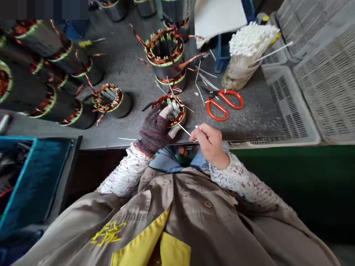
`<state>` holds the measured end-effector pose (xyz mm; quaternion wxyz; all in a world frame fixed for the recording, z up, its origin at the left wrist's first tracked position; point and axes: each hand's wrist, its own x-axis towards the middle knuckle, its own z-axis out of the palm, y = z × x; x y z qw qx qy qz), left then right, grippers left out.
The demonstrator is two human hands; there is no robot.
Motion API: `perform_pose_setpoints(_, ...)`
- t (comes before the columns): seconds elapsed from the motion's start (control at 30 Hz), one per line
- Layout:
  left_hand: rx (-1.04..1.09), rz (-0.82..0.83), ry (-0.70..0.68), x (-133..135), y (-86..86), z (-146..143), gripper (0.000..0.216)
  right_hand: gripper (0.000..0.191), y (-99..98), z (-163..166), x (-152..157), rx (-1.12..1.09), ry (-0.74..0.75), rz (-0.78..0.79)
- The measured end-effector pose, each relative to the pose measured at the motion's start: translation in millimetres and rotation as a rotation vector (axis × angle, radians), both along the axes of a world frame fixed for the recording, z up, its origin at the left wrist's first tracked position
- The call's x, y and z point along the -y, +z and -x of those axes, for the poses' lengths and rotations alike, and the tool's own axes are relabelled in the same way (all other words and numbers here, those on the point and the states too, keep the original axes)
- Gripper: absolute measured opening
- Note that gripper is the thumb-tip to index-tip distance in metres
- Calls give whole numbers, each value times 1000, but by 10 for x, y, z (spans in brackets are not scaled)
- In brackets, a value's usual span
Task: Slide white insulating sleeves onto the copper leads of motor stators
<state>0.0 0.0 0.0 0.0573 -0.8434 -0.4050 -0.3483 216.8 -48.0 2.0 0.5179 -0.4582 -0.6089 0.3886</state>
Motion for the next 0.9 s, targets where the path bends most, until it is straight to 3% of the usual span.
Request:
perform_pose_setpoints(0.17, 27, 60, -7, 24, -39, 33, 63, 39, -88, 214, -190, -104, -19, -78)
perform_pose_setpoints(0.4, 450, 316, -132, 47, -74, -27, 53, 44, -124, 359, -333, -50, -5, -5)
perform_pose_setpoints(0.57, 374, 247, -148, 30, 4, -17, 20, 47, 82, 220, -276, 114, 92, -67)
perform_pose_setpoints(0.73, 369, 160, -150, 27, 53, -10, 15, 39, 157, 225, -335, 255, 91, -133)
perform_pose_setpoints(0.9, 295, 117, -198, 7, 88, 18, 19, 29, 94, 267, -455, 343, 43, -55)
